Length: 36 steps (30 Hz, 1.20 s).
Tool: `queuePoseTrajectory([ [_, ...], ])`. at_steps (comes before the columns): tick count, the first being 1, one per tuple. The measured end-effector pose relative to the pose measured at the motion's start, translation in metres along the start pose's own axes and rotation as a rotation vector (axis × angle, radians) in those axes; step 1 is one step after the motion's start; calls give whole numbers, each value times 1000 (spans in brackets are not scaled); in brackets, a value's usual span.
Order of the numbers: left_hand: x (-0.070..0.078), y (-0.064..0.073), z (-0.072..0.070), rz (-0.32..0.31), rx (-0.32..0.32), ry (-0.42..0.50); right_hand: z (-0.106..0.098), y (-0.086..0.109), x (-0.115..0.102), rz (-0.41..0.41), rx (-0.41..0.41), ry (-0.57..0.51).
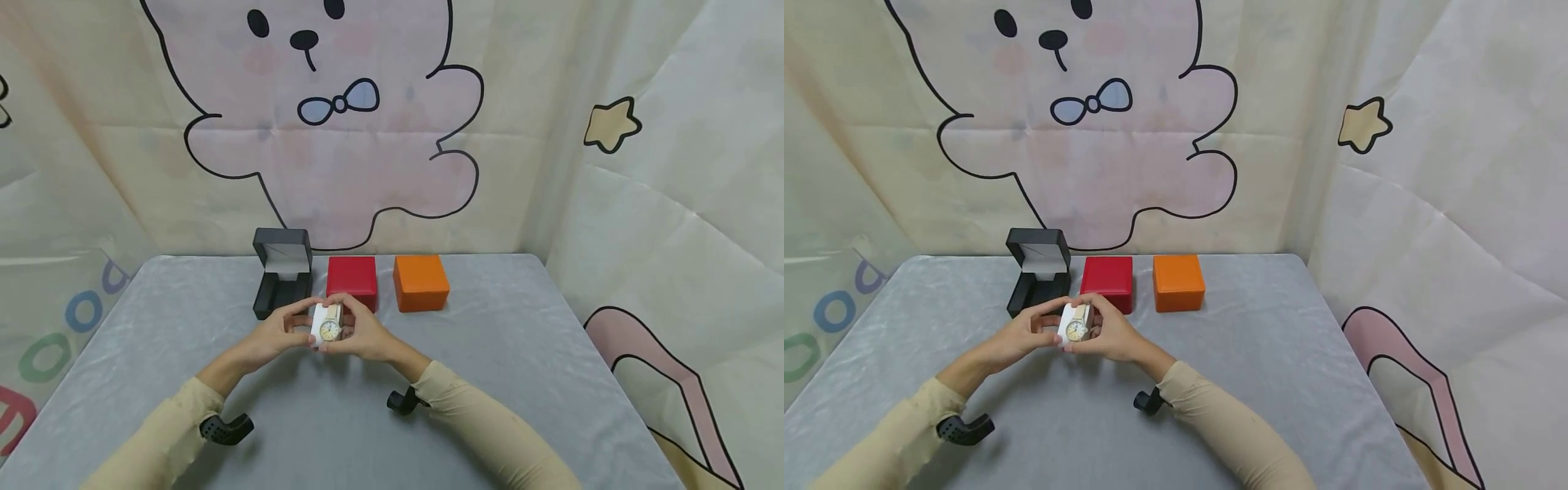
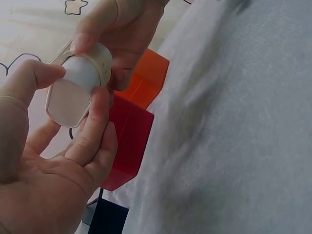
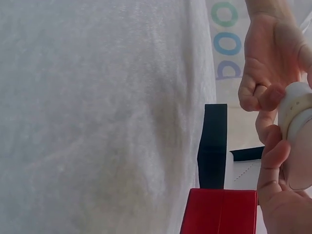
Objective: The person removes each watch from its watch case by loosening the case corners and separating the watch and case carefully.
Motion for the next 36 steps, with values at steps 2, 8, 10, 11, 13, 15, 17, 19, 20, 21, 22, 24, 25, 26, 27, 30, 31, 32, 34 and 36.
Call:
queuePoseTrajectory([
  [2,1,0,0,2,-2,-8,0,0,-1,0,-7,-24],
  [8,4,0,1,-4,0,-7,-3,1,-3,15,-4,-32],
  [10,5,-1,2,-5,5,-1,-4,1,-3,19,1,-35],
  [11,5,-2,2,-7,11,0,-5,1,-3,20,5,-37],
  [13,6,-3,2,-9,27,4,-7,2,-3,17,24,-35],
  [15,6,-5,2,-12,46,16,-9,2,-3,13,58,-17],
  [17,7,-6,3,-12,65,21,-11,3,-4,3,91,20],
  [19,7,-7,3,-12,82,17,-12,3,-5,-10,111,67],
  [20,7,-8,2,-12,87,12,-12,3,-6,-17,115,89],
  [21,8,-8,2,-12,92,1,-12,3,-7,-24,115,108],
  [22,8,-8,2,-10,97,-10,-12,2,-8,-31,112,123],
  [24,8,-7,1,-9,104,-27,-11,1,-9,-36,99,131],
  [25,8,-7,1,-11,107,-31,-10,1,-9,-36,89,124],
  [26,8,-7,0,-15,111,-34,-10,0,-9,-32,83,119],
  [27,7,-7,-1,-18,113,-37,-9,0,-8,-28,77,112],
  [30,5,-8,-2,-25,117,-34,-9,-1,-6,-6,64,99],
  [31,5,-8,-2,-26,117,-35,-9,-1,-5,-1,63,101],
  [32,5,-9,-2,-24,116,-36,-9,-1,-5,2,63,105],
  [34,6,-9,-1,-17,114,-36,-10,-1,-6,4,62,114],
  [36,7,-10,-2,-12,117,-39,-10,-2,-6,1,55,115],
])
Point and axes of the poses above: each hand's wrist, its own y-axis away from the middle knuckle, its own z-axis out of the palm, x = y × z, the point moved 8 cm from there along -y, towards the middle knuckle, and after that the axes turned 7 degrees about -x, right-handed, at the moved point
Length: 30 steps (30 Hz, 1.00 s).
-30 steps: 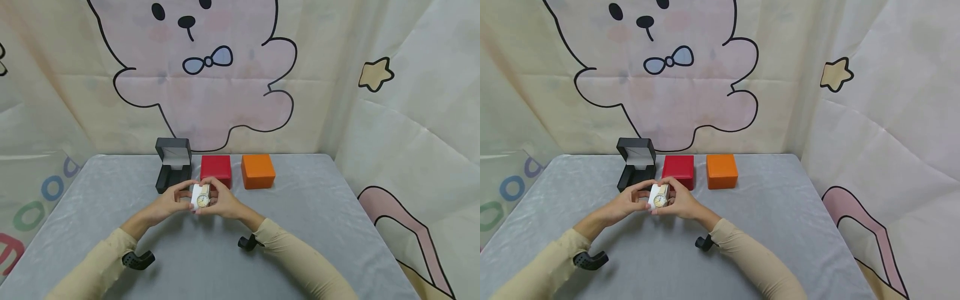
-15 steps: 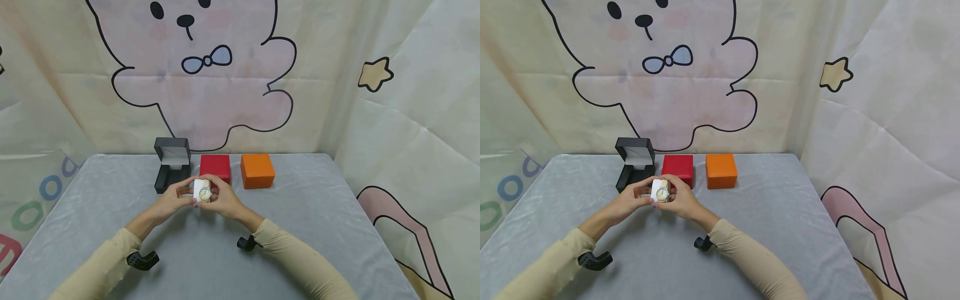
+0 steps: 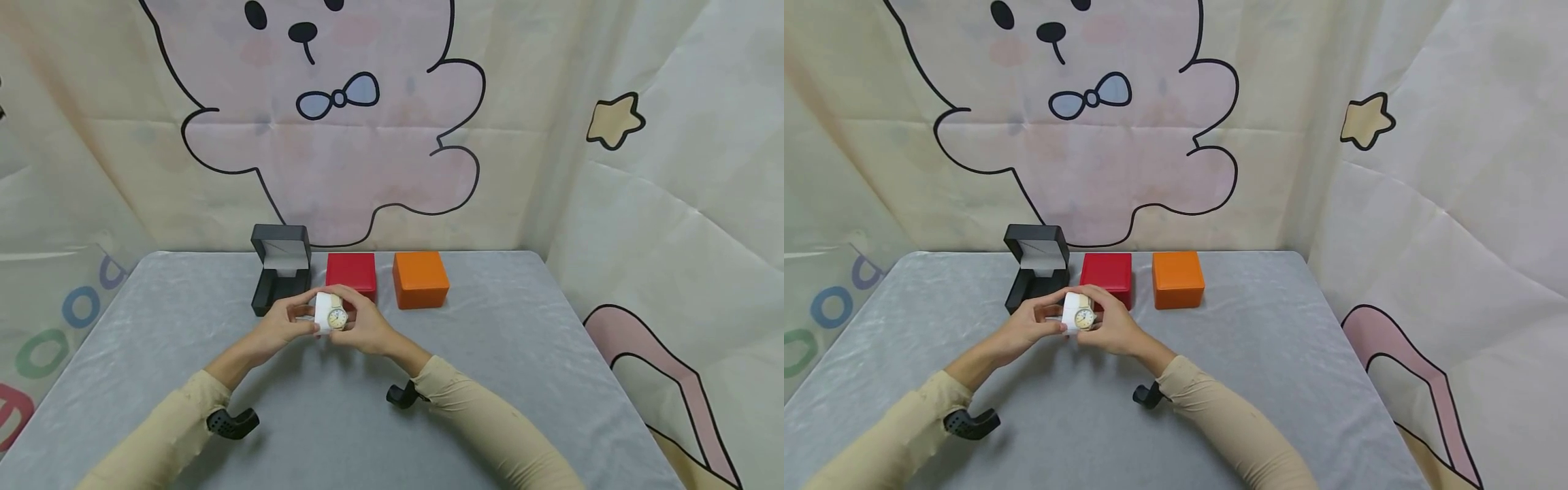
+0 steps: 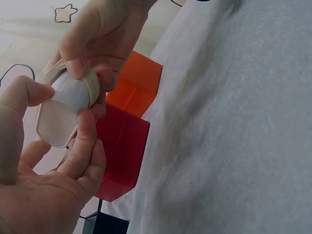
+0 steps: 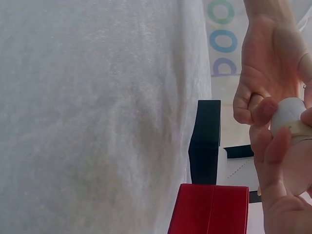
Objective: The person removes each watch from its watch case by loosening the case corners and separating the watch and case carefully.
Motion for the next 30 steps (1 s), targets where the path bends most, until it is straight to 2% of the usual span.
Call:
queuePoseTrajectory([
  [10,0,1,-1,7,-16,26,0,0,-4,-22,-48,-38],
  [18,-5,3,0,5,-39,36,2,3,0,-1,-59,-72],
  [26,-2,6,1,28,-36,81,6,4,-1,-58,-54,-212],
  [30,0,6,0,45,-47,83,4,2,-3,-54,-69,-229],
])
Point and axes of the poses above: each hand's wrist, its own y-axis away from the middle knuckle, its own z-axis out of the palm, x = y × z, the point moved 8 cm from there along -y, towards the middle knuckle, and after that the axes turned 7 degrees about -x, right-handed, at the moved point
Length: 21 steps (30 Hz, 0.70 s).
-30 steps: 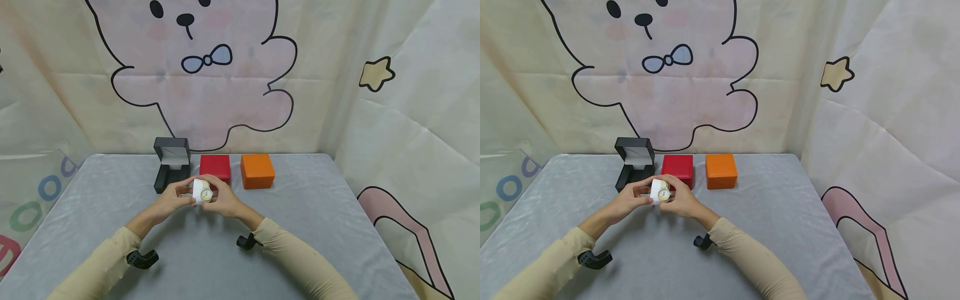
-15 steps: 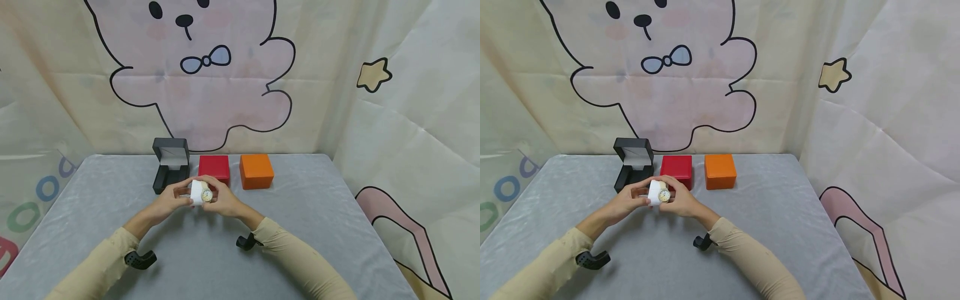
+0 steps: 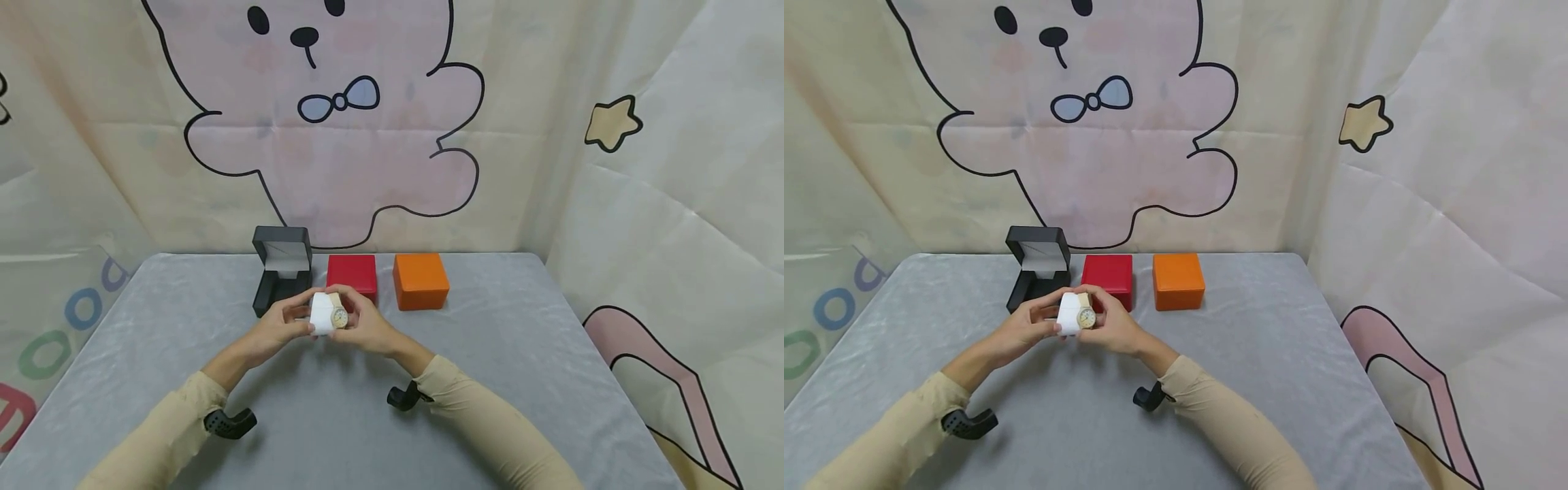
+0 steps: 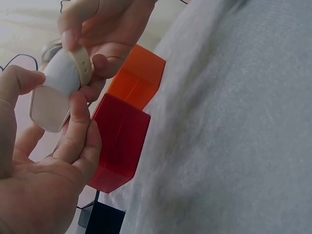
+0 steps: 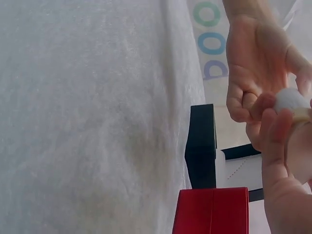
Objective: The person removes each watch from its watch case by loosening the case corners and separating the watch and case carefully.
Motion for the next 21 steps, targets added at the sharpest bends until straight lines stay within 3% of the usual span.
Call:
queuePoseTrajectory([
  [11,-2,0,-1,-32,-31,14,-1,-1,2,2,-56,-54],
  [21,-1,0,-3,-32,-44,35,-3,-3,2,15,-50,-19],
])
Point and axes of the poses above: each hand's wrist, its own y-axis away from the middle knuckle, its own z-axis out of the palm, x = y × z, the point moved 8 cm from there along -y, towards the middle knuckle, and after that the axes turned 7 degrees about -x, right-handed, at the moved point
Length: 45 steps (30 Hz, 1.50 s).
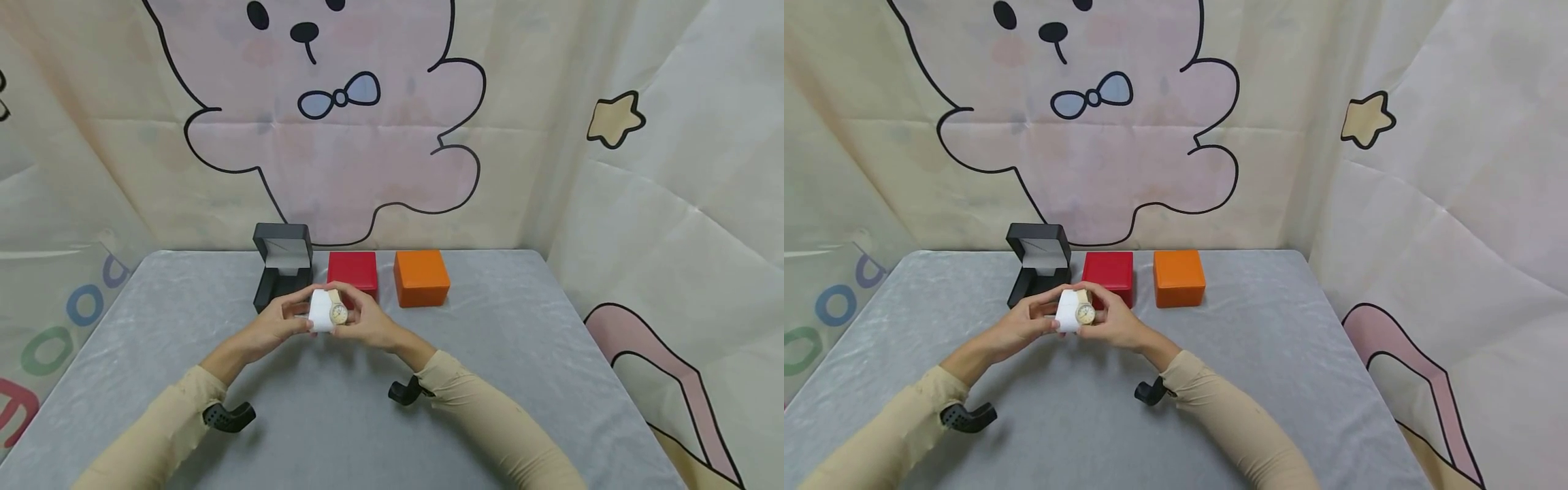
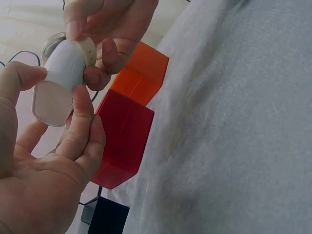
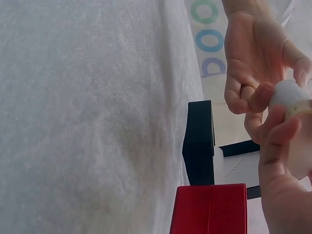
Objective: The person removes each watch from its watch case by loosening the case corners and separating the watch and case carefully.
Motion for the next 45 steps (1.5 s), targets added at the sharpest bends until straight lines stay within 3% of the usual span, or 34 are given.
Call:
queuePoseTrajectory([
  [11,1,0,-2,-25,-32,-25,-2,1,-2,24,-51,-10],
  [18,0,3,-4,-38,-32,-32,-1,5,3,93,-81,-69],
  [26,-1,5,-6,-29,1,-57,0,6,3,120,-35,-61],
  [45,0,12,-9,-17,-29,-88,2,13,-5,180,-20,-7],
])
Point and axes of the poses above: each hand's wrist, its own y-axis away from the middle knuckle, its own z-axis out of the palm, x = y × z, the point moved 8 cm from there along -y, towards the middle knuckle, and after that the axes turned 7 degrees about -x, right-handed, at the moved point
